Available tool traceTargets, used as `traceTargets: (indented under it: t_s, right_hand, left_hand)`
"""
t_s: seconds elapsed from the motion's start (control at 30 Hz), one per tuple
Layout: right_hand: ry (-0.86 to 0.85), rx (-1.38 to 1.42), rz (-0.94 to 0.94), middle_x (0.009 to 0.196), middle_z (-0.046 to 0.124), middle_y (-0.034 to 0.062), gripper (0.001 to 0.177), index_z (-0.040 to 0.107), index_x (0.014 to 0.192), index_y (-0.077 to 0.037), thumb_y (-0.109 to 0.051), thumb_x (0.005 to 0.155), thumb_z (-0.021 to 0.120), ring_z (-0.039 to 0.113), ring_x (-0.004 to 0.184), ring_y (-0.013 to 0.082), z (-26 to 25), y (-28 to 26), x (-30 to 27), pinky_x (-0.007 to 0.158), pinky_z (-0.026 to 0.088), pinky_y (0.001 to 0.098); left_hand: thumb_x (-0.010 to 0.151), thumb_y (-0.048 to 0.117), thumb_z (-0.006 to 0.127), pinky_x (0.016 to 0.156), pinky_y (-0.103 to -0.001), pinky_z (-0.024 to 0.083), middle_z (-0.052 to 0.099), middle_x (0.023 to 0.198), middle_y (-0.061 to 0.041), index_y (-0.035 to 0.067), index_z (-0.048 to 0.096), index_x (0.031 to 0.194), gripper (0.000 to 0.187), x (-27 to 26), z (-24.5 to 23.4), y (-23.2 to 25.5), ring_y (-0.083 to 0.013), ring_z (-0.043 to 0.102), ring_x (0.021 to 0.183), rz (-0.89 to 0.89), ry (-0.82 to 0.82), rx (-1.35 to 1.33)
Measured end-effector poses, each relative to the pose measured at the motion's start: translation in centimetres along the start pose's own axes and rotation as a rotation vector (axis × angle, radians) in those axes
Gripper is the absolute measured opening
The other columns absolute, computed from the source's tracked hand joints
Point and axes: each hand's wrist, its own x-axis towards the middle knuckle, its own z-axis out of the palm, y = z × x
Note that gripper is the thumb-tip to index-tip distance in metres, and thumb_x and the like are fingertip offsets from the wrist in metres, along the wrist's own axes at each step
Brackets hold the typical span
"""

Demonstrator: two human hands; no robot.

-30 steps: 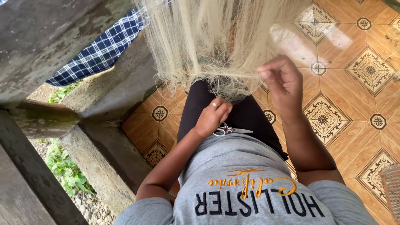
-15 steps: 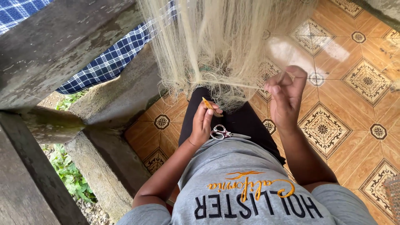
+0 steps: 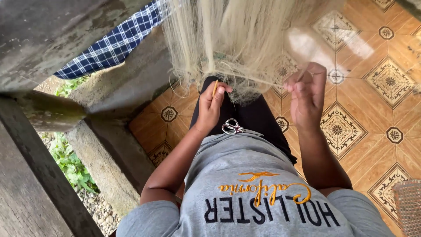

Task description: Repairing a fine-mesh fishing net using a wooden shuttle and manual knotting techniques.

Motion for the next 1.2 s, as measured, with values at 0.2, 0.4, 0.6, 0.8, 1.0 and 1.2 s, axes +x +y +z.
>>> traceTargets:
  t_s: [0.2,0.4,0.6,0.8,1.0,1.2]
  right_hand:
    - [0.009,-0.004,0.009,0.082,0.043,-0.0012,0.04,0.034,0.139,-0.003,-0.024,0.108,0.048,0.046,0.087,0.0097,0.0,0.5,-0.5,0.094,0.047,0.0312]
    - [0.002,-0.025,0.022,0.083,0.045,0.0006,0.038,0.036,0.139,-0.001,-0.02,0.108,0.049,0.049,0.088,0.0111,0.0,0.8,0.0,0.094,0.047,0.031]
    - [0.037,0.013,0.052,0.083,0.049,0.0023,0.039,0.037,0.138,-0.002,-0.019,0.106,0.053,0.051,0.088,0.0099,0.0,1.4,0.4,0.094,0.048,0.0294]
    - [0.018,-0.037,0.06,0.084,0.051,0.0026,0.036,0.04,0.136,-0.002,-0.016,0.106,0.053,0.051,0.086,0.0104,0.6,2.0,1.7,0.091,0.048,0.0295]
    - [0.009,-0.032,0.078,0.084,0.049,0.0041,0.035,0.04,0.134,-0.003,-0.015,0.105,0.055,0.05,0.083,0.0118,2.0,2.8,3.0,0.089,0.046,0.0294]
    - [-0.011,-0.094,0.148,0.089,0.051,0.0036,0.034,0.039,0.134,-0.003,-0.014,0.106,0.054,0.051,0.084,0.0088,3.5,2.1,4.0,0.086,0.046,0.0262]
  left_hand:
    - [0.095,0.018,0.071,0.075,-0.057,0.054,0.074,0.092,-0.031,-0.001,0.077,0.104,0.022,-0.7,0.1,3.2,-0.0562,0.067,0.083,-0.097,-0.422,0.374]
    - [0.09,0.038,0.071,0.079,-0.046,0.06,0.077,0.098,-0.011,0.017,0.072,0.12,0.036,-4.6,0.9,-5.6,-0.032,0.076,0.09,-0.299,-0.893,1.031]
    - [0.084,0.045,0.077,0.072,-0.047,0.062,0.066,0.113,-0.014,0.021,0.074,0.117,0.04,-4.6,0.7,-8.5,-0.0344,0.074,0.089,-0.193,-1.009,1.09]
    - [0.078,0.03,0.079,0.068,-0.048,0.063,0.058,0.106,-0.011,0.013,0.075,0.101,0.029,-1.2,-1.0,-3.7,-0.0373,0.071,0.087,-0.061,-0.871,0.943]
    - [0.091,0.035,0.056,0.071,-0.056,0.058,0.066,0.097,-0.021,0.007,0.07,0.099,0.032,1.4,-5.6,-1.9,-0.0492,0.069,0.089,-0.315,-1.051,0.612]
    - [0.099,0.027,0.053,0.077,-0.053,0.058,0.075,0.104,-0.017,0.014,0.07,0.113,0.025,2.5,-5.3,-2.2,-0.0444,0.071,0.093,-0.332,-1.371,0.5]
